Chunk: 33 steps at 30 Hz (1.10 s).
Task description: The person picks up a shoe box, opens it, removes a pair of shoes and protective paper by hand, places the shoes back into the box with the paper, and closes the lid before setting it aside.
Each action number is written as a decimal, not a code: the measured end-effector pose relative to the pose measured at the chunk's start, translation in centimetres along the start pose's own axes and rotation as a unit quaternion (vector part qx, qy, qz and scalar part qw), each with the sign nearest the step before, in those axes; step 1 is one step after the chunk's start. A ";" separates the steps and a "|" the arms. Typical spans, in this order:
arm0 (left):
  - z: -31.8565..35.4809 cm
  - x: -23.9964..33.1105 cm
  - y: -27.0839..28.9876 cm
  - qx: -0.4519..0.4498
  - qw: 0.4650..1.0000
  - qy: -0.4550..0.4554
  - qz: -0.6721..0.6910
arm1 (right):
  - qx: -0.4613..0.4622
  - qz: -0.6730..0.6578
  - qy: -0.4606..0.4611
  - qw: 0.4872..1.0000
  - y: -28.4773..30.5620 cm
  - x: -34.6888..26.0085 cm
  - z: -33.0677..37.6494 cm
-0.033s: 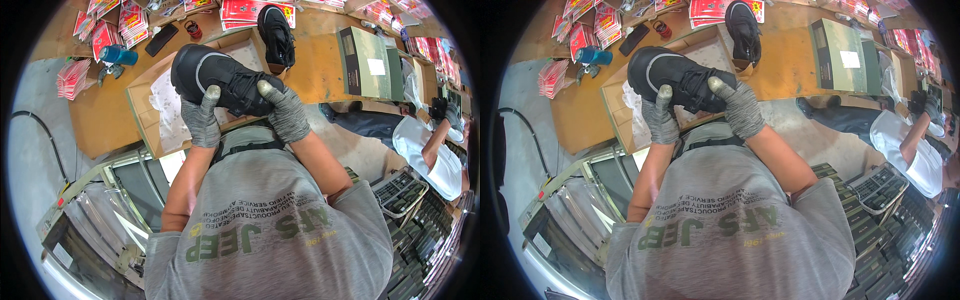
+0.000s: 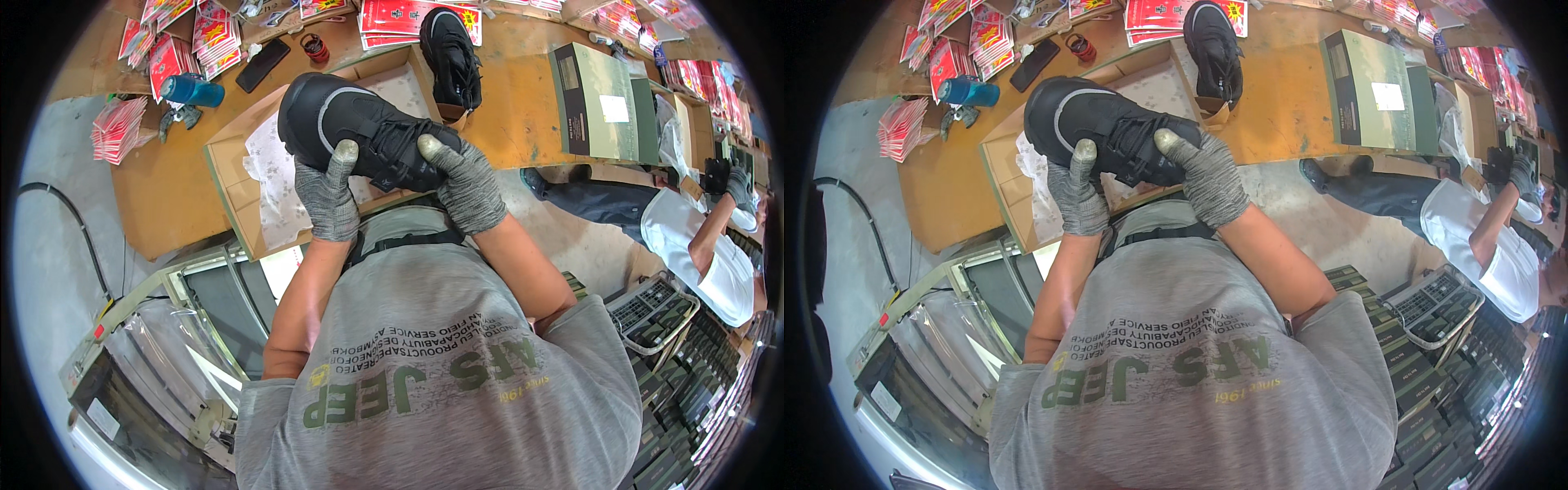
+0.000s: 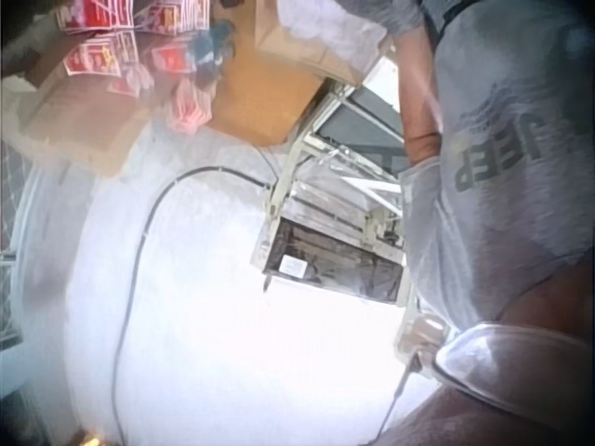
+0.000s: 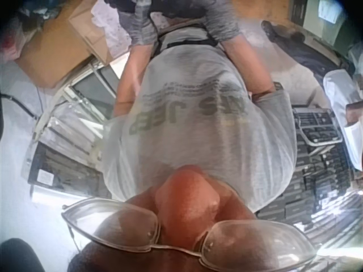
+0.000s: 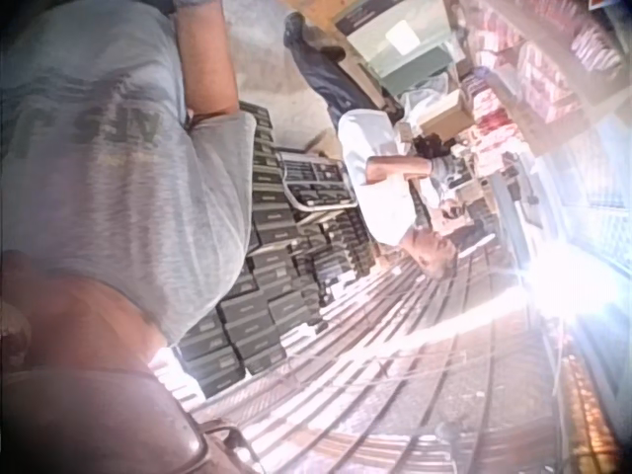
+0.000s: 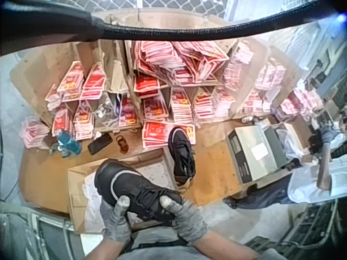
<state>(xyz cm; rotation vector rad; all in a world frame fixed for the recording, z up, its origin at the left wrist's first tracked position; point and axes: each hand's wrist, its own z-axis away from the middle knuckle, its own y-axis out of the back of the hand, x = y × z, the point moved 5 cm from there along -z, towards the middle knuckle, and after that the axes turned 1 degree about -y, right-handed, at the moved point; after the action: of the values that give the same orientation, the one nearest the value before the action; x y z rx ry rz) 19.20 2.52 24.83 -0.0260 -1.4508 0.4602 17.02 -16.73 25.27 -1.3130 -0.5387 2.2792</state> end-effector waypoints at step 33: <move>-9.0 -0.3 3.5 -0.004 0.977 0.161 0.142 | -0.127 0.129 0.204 0.962 -2.9 -13.8 -2.5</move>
<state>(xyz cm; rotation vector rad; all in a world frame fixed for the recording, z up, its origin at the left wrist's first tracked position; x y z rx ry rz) 26.76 7.88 22.30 -0.3042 -1.1318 0.6517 25.86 -21.79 35.36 -2.0243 -0.5517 2.0890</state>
